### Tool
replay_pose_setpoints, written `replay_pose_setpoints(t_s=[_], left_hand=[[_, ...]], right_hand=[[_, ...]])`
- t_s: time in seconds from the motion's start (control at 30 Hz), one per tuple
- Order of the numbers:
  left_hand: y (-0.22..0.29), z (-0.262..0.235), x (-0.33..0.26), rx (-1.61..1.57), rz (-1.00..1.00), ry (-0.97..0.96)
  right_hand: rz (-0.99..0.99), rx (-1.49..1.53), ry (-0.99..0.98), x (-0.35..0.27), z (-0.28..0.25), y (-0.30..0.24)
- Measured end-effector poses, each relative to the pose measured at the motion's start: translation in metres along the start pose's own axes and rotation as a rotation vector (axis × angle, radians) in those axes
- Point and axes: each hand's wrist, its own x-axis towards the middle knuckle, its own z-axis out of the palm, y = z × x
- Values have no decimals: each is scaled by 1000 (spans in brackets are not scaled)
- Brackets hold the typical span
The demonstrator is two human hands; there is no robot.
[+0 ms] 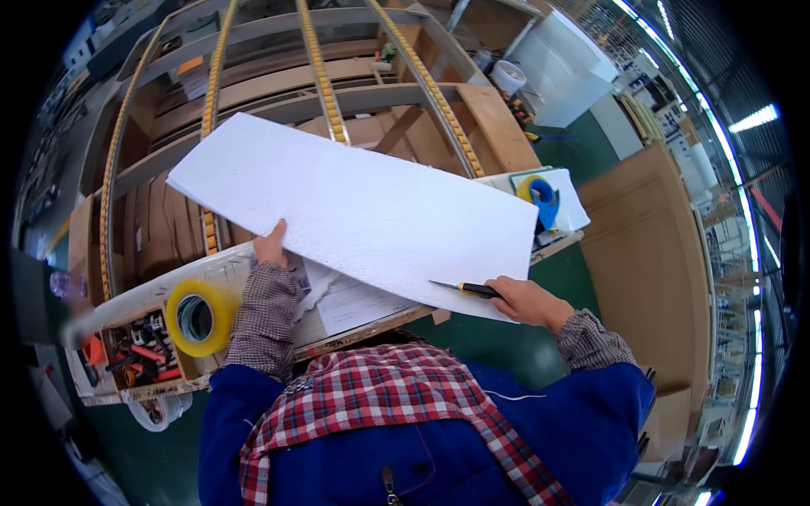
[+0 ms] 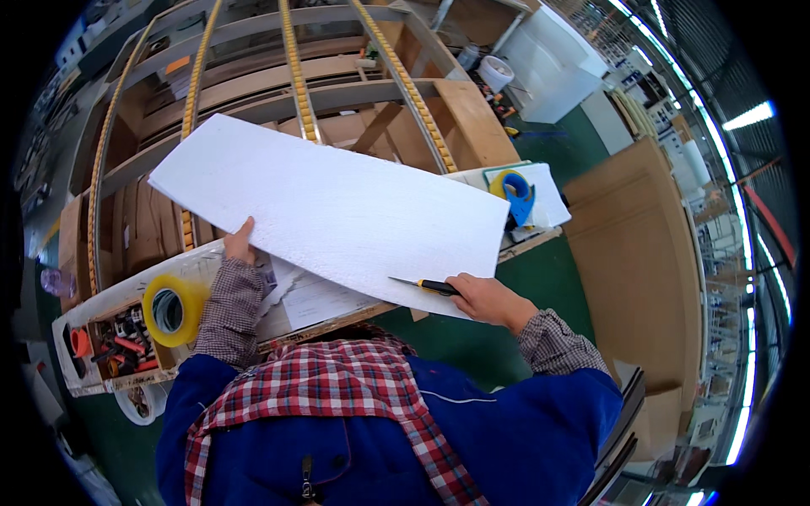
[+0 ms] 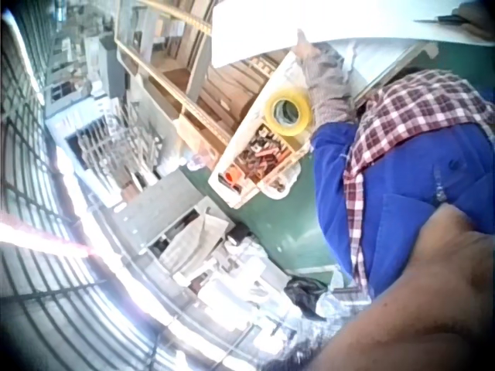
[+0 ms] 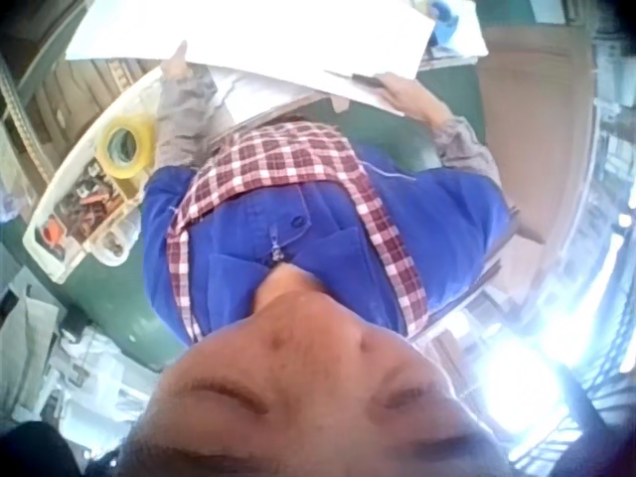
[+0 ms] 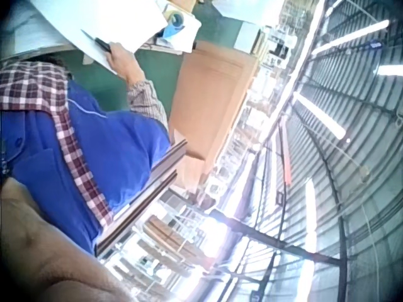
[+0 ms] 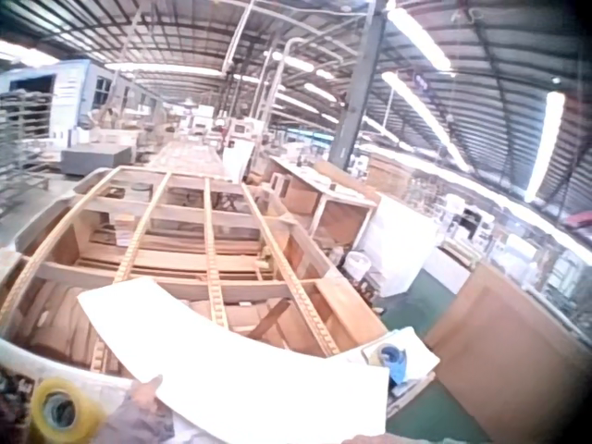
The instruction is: The person cuts white foam sheets with a utility knife, places them between brown wooden slats, and then applies a white protective film over the assembled stack. The person works at a table in a factory setting.
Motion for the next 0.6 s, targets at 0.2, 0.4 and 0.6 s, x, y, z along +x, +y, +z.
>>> replay_pose_setpoints(t_s=[0.2,0.4,0.6], left_hand=[[2,2,-1,18,-14,-23],[2,4,-2,2,-45,-24],[6,-3,-6,-14,-44,-38]], right_hand=[[81,-25,76,-47,3,20],[179,-60,110,-107,14,54],[359,-152,284,-173,18,89]])
